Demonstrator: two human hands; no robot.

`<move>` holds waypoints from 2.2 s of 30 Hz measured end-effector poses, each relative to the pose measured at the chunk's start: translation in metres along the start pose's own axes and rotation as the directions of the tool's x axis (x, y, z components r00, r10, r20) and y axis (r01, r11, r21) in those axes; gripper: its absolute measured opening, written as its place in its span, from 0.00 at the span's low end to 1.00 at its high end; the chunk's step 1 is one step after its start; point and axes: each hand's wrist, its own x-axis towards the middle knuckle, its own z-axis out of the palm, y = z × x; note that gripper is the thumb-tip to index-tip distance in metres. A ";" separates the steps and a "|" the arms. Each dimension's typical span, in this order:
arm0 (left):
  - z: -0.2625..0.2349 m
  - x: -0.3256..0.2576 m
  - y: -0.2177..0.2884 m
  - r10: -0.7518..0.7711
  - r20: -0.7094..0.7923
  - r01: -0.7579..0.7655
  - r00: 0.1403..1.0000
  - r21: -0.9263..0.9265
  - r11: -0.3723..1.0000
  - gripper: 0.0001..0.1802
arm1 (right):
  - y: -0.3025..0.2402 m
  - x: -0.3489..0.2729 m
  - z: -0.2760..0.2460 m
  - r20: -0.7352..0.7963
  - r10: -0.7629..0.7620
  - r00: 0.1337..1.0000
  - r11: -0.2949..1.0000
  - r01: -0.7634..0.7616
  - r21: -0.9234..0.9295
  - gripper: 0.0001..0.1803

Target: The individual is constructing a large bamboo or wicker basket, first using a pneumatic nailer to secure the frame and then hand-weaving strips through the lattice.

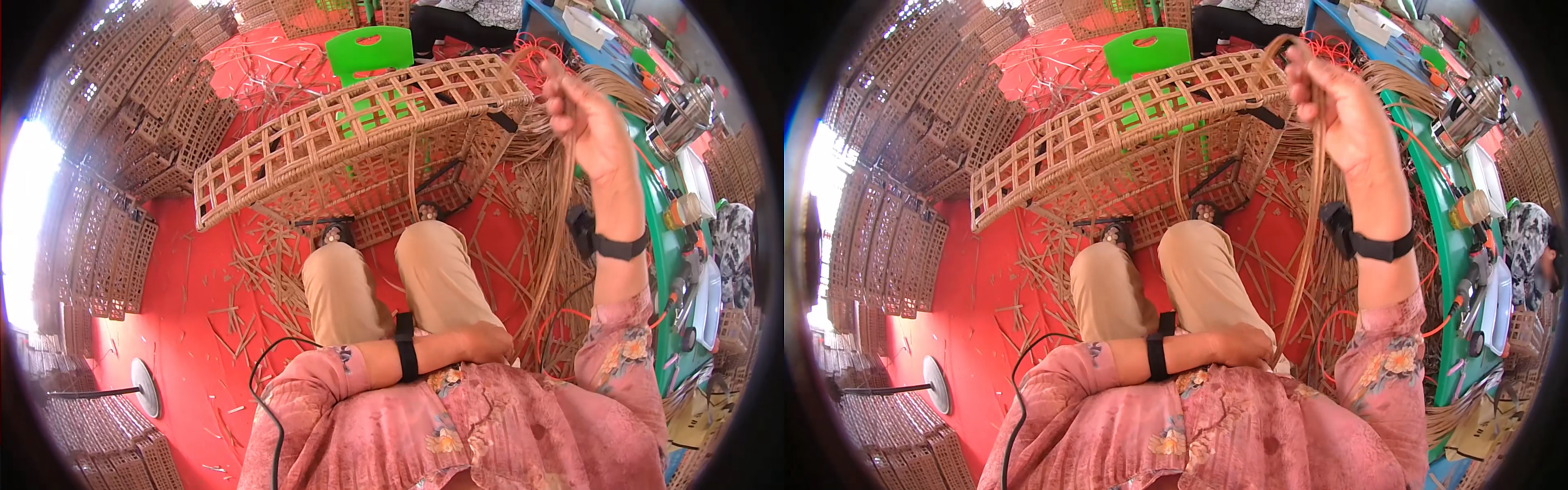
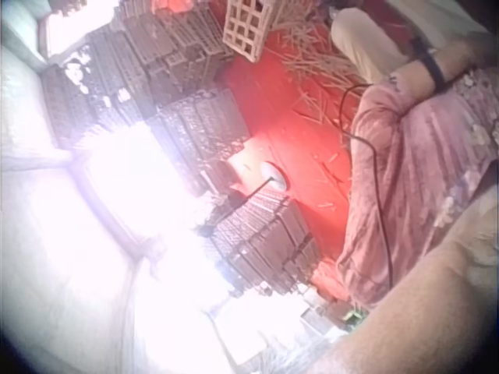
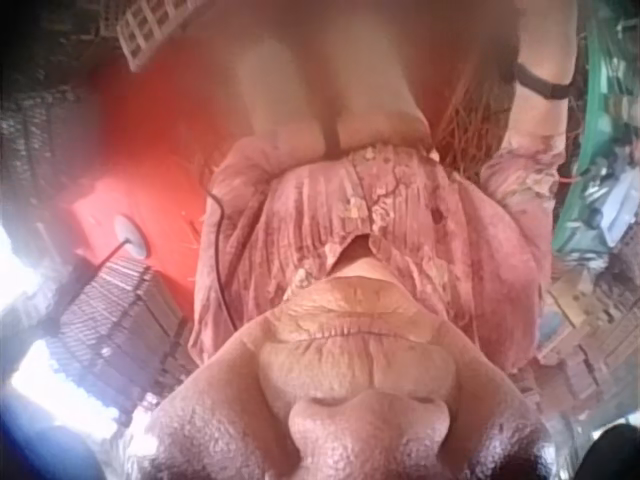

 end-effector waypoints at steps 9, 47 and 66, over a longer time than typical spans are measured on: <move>-0.002 -0.005 -0.008 0.004 -0.027 -0.005 1.000 -0.057 0.998 0.17 | -0.081 0.025 0.009 -0.018 -0.389 0.921 0.913 0.383 -0.144 0.21; -0.375 -0.152 -0.076 -0.464 -0.382 0.448 0.799 -0.136 0.884 0.29 | 0.240 0.012 0.009 -0.052 0.168 0.984 0.986 -0.168 0.006 0.15; -0.245 -0.113 -0.009 -0.390 -0.209 0.316 0.897 -0.314 0.895 0.23 | 0.240 -0.097 -0.012 0.099 0.258 0.961 0.939 -0.273 0.207 0.31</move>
